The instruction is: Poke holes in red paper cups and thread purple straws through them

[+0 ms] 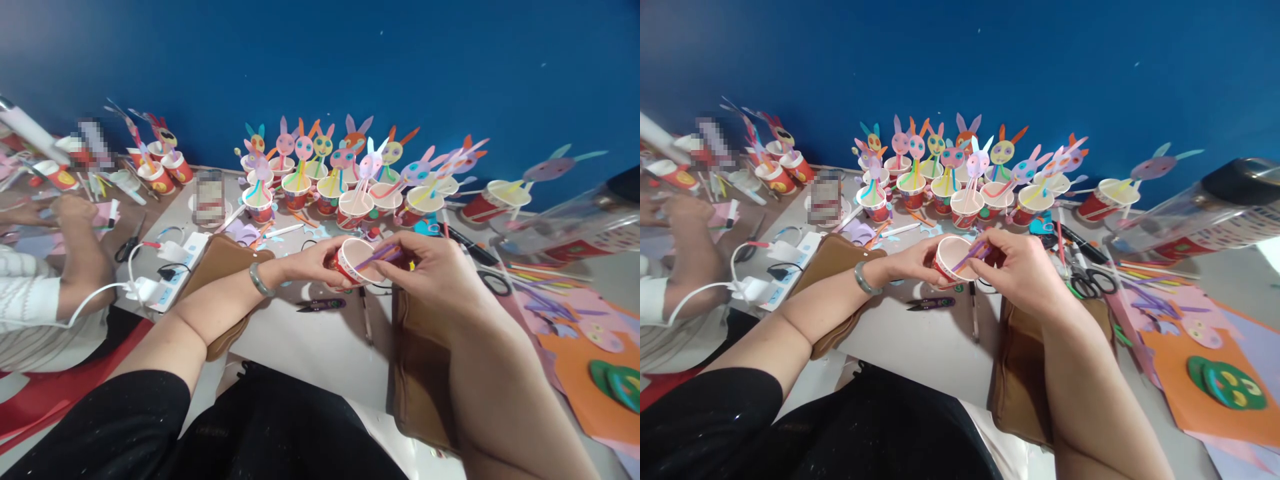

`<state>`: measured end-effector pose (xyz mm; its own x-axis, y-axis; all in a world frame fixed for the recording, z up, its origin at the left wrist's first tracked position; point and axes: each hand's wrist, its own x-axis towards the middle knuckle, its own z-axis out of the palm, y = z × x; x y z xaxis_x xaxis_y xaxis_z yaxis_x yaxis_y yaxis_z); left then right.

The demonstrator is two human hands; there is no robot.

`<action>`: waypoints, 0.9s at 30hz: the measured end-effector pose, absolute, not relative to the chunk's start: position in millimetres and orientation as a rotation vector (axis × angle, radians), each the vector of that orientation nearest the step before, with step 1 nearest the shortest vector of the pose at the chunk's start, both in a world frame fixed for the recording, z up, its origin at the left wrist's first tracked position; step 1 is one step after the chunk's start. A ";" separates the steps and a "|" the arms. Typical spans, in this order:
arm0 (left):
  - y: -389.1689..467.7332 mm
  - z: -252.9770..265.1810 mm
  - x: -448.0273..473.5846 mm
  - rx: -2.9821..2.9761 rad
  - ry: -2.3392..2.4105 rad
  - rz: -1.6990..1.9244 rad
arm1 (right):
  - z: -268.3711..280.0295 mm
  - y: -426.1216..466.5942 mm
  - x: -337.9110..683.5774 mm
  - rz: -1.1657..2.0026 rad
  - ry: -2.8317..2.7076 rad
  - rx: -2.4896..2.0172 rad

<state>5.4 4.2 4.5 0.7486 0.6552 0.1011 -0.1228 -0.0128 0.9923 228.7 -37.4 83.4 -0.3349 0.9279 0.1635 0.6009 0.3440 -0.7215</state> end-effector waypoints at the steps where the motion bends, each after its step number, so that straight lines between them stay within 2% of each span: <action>1: 4.4 4.4 5.3 1.452 0.462 0.651 | 83.9 -37.9 228.3 0.750 -2.064 -1.332; 12: 5.0 5.9 1.6 1.494 0.452 0.532 | 77.3 -37.1 221.9 0.806 -2.028 -1.258; 18: 4.3 9.2 1.4 1.479 0.481 0.578 | 80.7 -39.1 222.6 0.689 -1.974 -1.262; 23: 3.8 11.4 0.6 1.443 0.510 0.619 | 76.6 -38.4 215.1 0.550 -1.550 -1.116; 27: 5.8 13.0 0.0 1.489 0.530 0.656 | 74.8 -36.2 213.7 0.654 -1.436 -1.030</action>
